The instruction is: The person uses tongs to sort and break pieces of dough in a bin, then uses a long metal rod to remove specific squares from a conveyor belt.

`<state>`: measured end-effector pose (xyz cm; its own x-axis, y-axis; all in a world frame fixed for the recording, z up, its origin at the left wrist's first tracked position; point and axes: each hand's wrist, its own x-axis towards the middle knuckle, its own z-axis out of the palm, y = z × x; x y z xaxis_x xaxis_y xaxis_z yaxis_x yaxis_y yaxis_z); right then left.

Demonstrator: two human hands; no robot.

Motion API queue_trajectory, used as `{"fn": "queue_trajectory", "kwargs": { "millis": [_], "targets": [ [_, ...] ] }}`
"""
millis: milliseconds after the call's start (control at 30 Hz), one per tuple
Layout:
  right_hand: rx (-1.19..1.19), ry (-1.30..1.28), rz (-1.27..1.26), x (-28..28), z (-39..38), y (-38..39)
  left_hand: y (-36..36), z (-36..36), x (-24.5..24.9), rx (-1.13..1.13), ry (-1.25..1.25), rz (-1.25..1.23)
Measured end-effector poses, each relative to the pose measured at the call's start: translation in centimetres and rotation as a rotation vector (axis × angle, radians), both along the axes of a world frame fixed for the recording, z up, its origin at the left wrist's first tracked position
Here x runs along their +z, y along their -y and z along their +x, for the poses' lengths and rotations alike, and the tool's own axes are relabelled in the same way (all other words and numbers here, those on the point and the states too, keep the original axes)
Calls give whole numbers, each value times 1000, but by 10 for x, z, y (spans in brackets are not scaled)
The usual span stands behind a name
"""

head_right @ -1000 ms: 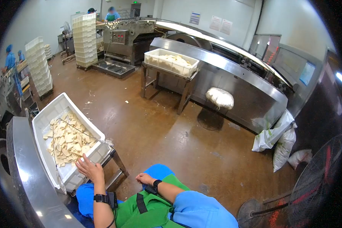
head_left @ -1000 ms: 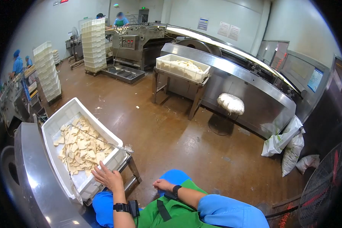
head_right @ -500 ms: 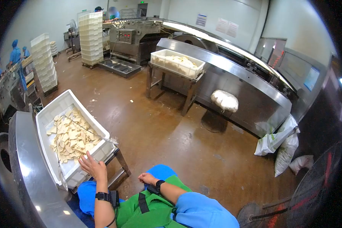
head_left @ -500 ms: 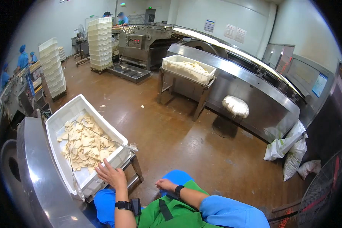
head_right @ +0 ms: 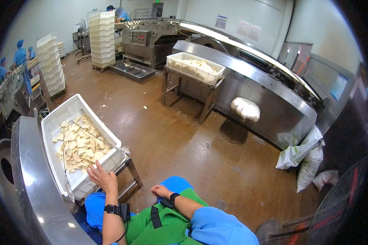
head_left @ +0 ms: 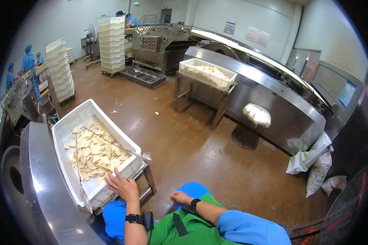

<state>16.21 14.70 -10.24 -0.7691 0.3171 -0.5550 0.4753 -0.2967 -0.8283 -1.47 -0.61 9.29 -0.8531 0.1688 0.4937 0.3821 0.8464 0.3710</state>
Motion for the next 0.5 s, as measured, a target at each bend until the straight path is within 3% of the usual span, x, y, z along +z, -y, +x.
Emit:
{"fn": "queue_trajectory", "kwargs": {
  "millis": [500],
  "targets": [
    [-2, 12, 30, -5, -2, 0, 0, 1, 2, -7, 7, -6]
  ]
}}
